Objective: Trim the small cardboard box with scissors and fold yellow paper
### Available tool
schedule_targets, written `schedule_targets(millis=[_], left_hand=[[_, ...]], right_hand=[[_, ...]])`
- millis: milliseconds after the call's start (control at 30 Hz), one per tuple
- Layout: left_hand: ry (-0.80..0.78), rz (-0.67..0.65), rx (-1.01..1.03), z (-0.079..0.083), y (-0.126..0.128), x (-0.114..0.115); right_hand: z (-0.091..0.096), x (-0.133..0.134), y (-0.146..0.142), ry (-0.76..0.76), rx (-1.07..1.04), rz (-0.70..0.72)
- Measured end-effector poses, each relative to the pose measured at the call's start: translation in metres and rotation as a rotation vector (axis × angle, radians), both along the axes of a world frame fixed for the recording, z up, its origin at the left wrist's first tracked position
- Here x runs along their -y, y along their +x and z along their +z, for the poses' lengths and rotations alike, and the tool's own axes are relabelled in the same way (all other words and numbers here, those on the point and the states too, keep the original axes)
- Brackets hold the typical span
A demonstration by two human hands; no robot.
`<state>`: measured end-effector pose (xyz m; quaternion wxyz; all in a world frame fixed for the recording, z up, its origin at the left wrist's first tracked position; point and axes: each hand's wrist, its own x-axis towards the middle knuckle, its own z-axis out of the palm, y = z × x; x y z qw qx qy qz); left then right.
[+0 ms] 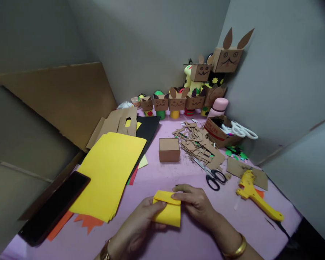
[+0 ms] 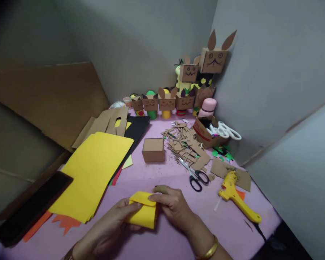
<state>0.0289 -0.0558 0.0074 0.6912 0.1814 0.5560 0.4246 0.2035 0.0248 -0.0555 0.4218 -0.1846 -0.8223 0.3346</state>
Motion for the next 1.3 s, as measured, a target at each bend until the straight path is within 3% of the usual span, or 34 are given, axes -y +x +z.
schedule_targets(millis=[300,533,767,933,1067,1167,1300], left_hand=[[-0.016,-0.049,0.088,0.002,-0.006,-0.003],[0.031,-0.099,0.263,-0.001,-0.013,-0.002],[0.098,-0.065,0.476,-0.008,-0.014,-0.002],[0.154,-0.049,0.267,-0.006,-0.007,-0.009],[0.256,-0.049,0.108,0.002,-0.002,-0.017],[0.311,-0.055,-0.02,0.005,0.001,-0.023],[0.37,-0.082,-0.132,-0.007,0.005,-0.029]], right_hand=[[-0.003,0.0,0.0,-0.056,-0.003,0.002],[-0.003,0.0,-0.001,-0.187,-0.068,0.017],[-0.001,-0.001,-0.002,-0.205,-0.075,0.01],[0.003,-0.001,-0.003,-0.309,-0.105,-0.058],[0.008,-0.003,-0.001,-0.606,-0.206,-0.278],[0.012,-0.005,-0.001,-0.739,-0.205,-0.215],[0.014,-0.004,-0.006,-0.701,-0.161,-0.162]])
